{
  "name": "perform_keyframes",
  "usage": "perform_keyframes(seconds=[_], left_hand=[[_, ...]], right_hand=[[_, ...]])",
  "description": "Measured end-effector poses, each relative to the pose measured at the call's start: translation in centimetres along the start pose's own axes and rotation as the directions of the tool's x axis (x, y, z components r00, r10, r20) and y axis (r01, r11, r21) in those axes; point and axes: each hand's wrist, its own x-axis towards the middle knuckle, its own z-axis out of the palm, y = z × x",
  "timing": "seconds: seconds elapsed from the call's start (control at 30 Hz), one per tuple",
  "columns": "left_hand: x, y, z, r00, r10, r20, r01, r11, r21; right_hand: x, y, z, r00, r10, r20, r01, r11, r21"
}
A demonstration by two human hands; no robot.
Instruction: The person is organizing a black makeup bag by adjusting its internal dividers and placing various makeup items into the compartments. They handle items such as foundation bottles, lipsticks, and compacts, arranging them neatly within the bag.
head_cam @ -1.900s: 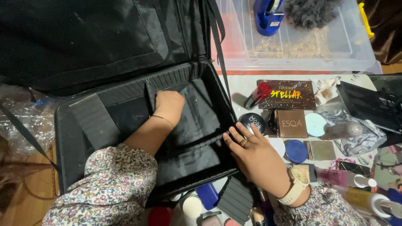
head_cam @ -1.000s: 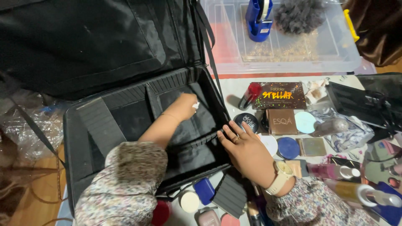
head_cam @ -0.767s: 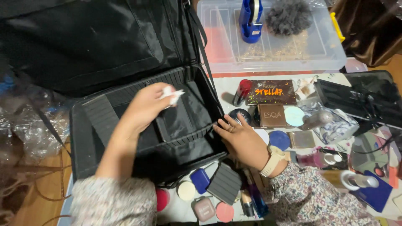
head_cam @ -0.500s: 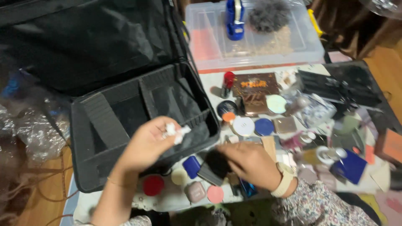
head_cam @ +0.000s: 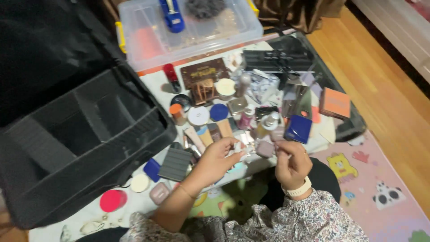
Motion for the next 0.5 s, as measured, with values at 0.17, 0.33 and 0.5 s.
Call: perform_keyframes(seconds=[0.17, 0.33, 0.5], left_hand=[[2.8, -3.6, 8.4, 0.998, -0.029, -0.049, 0.022, 0.99, -0.136], [4.1, -5.4, 14.2, 0.98, -0.189, -0.062, 0.158, 0.93, -0.332], [4.7, -2.0, 16.1, 0.92, -0.371, 0.125, 0.333, 0.575, -0.747]], right_hand=[[-1.1, -0.4, -3.6, 0.978, 0.003, 0.209, -0.023, 0.995, 0.093], [-0.8, 0.2, -6.7, 0.965, 0.09, 0.245, -0.086, 0.996, -0.028], [0.7, 2.1, -8.7, 0.963, 0.212, 0.165, -0.21, 0.977, -0.031]])
